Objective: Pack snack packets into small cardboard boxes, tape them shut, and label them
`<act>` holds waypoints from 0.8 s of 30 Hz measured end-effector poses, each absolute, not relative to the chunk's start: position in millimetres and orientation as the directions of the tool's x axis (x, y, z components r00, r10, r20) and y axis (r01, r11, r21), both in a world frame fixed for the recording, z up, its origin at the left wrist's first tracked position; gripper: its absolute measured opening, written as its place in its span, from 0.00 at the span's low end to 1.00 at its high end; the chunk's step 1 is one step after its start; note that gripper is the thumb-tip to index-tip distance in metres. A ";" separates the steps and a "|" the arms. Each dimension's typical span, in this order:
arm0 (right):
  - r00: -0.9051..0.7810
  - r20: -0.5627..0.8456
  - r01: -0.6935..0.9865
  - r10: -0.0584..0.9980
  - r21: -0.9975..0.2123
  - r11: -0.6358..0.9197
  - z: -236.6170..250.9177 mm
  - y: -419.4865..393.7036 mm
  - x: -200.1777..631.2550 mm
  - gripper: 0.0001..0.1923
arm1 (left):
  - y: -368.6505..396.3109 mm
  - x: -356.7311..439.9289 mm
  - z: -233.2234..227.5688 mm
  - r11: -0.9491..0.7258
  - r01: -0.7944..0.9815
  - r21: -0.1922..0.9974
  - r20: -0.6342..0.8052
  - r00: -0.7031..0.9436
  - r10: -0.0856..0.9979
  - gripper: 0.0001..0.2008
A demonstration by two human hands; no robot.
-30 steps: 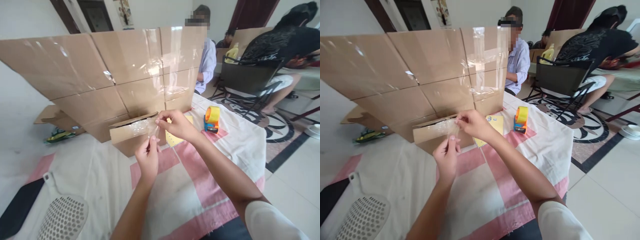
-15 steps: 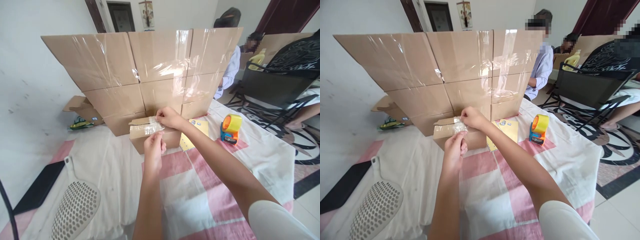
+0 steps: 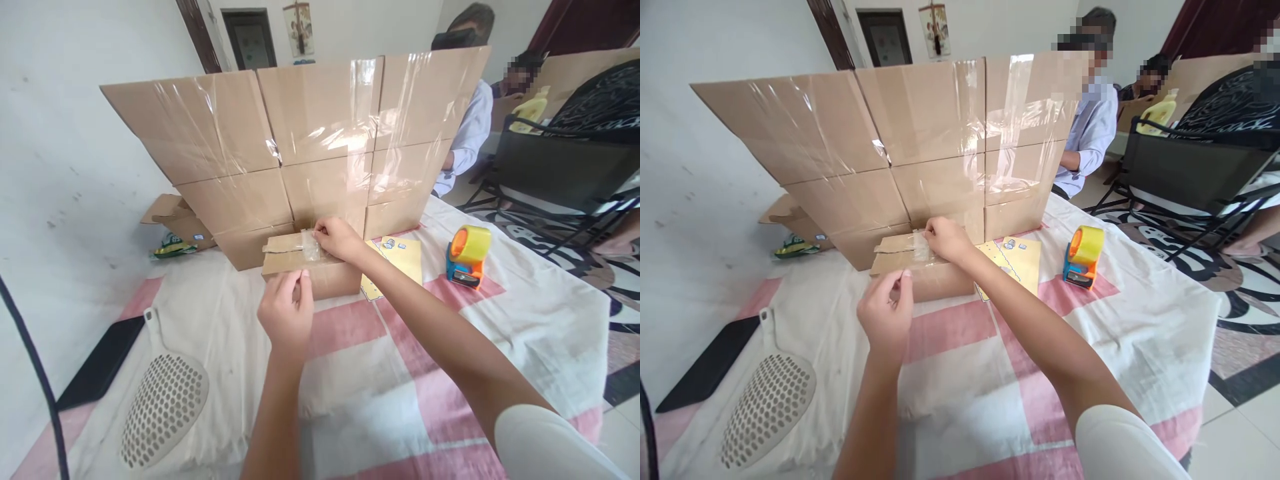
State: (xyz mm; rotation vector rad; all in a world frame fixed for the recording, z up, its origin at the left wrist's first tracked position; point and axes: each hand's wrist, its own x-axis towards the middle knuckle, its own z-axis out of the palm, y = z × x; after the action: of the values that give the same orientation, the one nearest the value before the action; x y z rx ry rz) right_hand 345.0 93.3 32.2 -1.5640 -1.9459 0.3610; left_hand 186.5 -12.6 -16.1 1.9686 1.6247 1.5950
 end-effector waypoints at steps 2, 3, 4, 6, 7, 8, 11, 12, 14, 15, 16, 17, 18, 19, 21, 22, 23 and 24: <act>-0.155 0.285 0.818 0.946 -0.500 0.285 34.2 90.3 344.5 0.04 | -0.4 182.6 -18.2 -0.553 0.750 0.363 0.757 0.109 0.644 0.11; -0.179 0.267 0.837 0.947 -0.465 0.289 35.7 88.4 343.9 0.04 | 4.6 181.4 -20.5 -0.606 0.752 0.259 0.757 0.231 0.611 0.12; -0.197 0.242 0.854 0.950 -0.434 0.288 37.6 86.6 342.9 0.04 | 8.1 180.6 -23.6 -0.640 0.743 0.194 0.739 0.319 0.594 0.15; -0.200 0.194 0.882 0.961 -0.392 0.262 43.0 84.3 339.7 0.04 | 10.6 180.2 -31.0 -0.656 0.741 0.147 0.710 0.383 0.591 0.18; -0.180 0.182 0.894 0.967 -0.379 0.238 46.5 84.3 338.1 0.05 | 9.9 180.4 -34.5 -0.646 0.749 0.145 0.709 0.377 0.596 0.19; -0.137 0.187 0.910 0.973 -0.365 0.198 50.2 85.3 337.2 0.11 | 8.5 180.8 -37.5 -0.635 0.759 0.147 0.712 0.364 0.600 0.20; 0.108 0.282 0.946 0.953 -0.324 -0.012 58.9 92.8 342.8 0.42 | 2.7 182.4 -41.6 -0.621 0.768 0.160 0.705 0.351 0.617 0.20; 0.178 0.333 0.946 0.926 -0.317 -0.068 59.6 95.6 347.8 0.48 | 1.0 183.0 -41.6 -0.616 0.770 0.167 0.700 0.347 0.624 0.20; 0.211 0.373 0.929 0.904 -0.365 -0.066 56.7 99.1 360.4 0.45 | -1.3 184.0 -41.0 -0.604 0.778 0.172 0.686 0.346 0.640 0.20; 0.169 0.335 0.904 0.927 -0.428 -0.010 53.5 99.3 366.8 0.41 | -2.1 184.5 -40.6 -0.598 0.784 0.166 0.681 0.348 0.645 0.20; 0.104 0.265 0.866 0.959 -0.498 0.044 49.6 98.5 372.3 0.38 | -2.6 184.9 -40.4 -0.593 0.790 0.156 0.676 0.353 0.647 0.20; 0.042 0.178 0.823 0.983 -0.564 0.067 45.6 96.8 376.5 0.38 | -2.9 185.2 -40.3 -0.591 0.794 0.143 0.673 0.361 0.646 0.21; 0.003 0.096 0.794 0.995 -0.606 0.056 42.0 94.5 379.1 0.40 | -3.0 185.5 -40.1 -0.591 0.796 0.131 0.668 0.369 0.646 0.21; -0.006 0.030 0.787 1.000 -0.617 0.023 39.3 91.9 380.0 0.42 | -2.9 185.7 -39.8 -0.589 0.799 0.123 0.664 0.375 0.647 0.21; 0.050 -0.036 0.812 0.998 -0.580 -0.062 37.1 87.5 377.2 0.46 | -2.2 185.6 -38.0 -0.581 0.805 0.121 0.651 0.377 0.659 0.20; 0.082 -0.050 0.819 0.995 -0.565 -0.096 37.4 86.0 374.4 0.46 | -1.6 185.4 -36.4 -0.572 0.811 0.124 0.643 0.373 0.668 0.19; 0.104 -0.066 0.818 0.992 -0.562 -0.123 38.3 85.3 371.1 0.45 | -0.8 185.2 -34.3 -0.562 0.817 0.128 0.633 0.369 0.680 0.19; 0.118 -0.082 0.814 0.990 -0.563 -0.143 39.2 85.0 368.1 0.43 | 0.0 185.0 -31.6 -0.554 0.822 0.129 0.620 0.369 0.692 0.18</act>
State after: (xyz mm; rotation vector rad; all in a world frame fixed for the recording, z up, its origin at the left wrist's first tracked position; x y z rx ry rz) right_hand 368.1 85.0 39.2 -2.0230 -1.7508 0.6315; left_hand 185.0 0.0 -31.6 2.7612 1.5507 1.0780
